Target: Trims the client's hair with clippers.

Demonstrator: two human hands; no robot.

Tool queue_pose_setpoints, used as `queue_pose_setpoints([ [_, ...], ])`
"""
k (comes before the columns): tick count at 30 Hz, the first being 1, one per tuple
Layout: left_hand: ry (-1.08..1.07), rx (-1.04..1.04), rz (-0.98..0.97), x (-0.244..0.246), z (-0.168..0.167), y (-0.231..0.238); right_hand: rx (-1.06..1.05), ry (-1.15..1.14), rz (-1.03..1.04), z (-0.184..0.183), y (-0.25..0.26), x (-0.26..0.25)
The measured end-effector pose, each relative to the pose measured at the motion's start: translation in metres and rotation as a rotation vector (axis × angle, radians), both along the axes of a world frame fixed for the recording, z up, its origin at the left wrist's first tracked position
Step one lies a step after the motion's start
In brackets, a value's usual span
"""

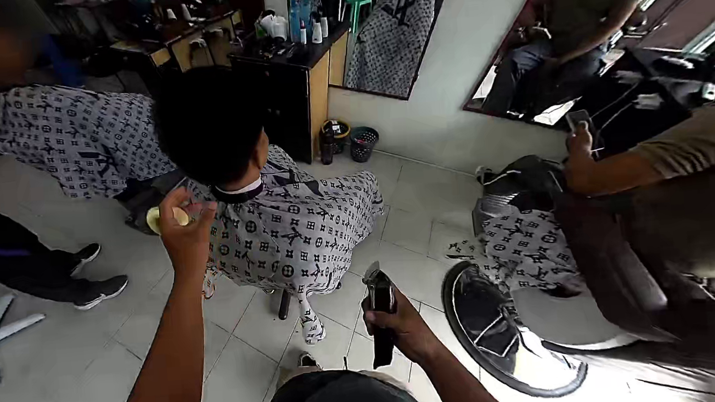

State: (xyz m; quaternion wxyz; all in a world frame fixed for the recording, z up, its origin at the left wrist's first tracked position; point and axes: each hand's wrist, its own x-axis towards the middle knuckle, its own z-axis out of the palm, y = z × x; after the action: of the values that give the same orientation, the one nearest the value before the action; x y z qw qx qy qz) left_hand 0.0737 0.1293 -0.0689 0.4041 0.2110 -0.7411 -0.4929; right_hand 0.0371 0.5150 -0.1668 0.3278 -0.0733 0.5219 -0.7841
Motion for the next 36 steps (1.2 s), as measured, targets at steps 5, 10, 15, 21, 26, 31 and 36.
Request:
queue_pose_setpoints([
  [5,0.110,-0.011,-0.044,-0.067,0.012,-0.032,-0.055,-0.016,0.078,0.021,-0.046,-0.061],
  [10,0.184,0.131,0.260,-0.077,-0.027,0.014,-0.075,0.034,0.194,0.034,-0.065,-0.135],
  [15,-0.344,-0.109,-0.421,-0.112,0.006,0.089,0.009,0.214,0.371,0.044,-0.088,-0.223],
  [21,0.012,0.076,-0.118,-0.206,0.024,0.089,-0.042,0.315,0.524,0.046,-0.114,-0.308],
  [26,0.001,-0.024,0.042,-0.214,0.016,0.094,-0.017,0.235,0.674,0.059,-0.131,-0.350],
  [31,-0.374,-0.175,0.000,-0.196,0.031,0.114,-0.016,0.143,0.720,0.101,-0.174,-0.361],
  [36,-0.316,-0.692,0.753,-0.175,0.021,0.111,0.015,0.406,0.813,0.130,-0.224,-0.358],
])
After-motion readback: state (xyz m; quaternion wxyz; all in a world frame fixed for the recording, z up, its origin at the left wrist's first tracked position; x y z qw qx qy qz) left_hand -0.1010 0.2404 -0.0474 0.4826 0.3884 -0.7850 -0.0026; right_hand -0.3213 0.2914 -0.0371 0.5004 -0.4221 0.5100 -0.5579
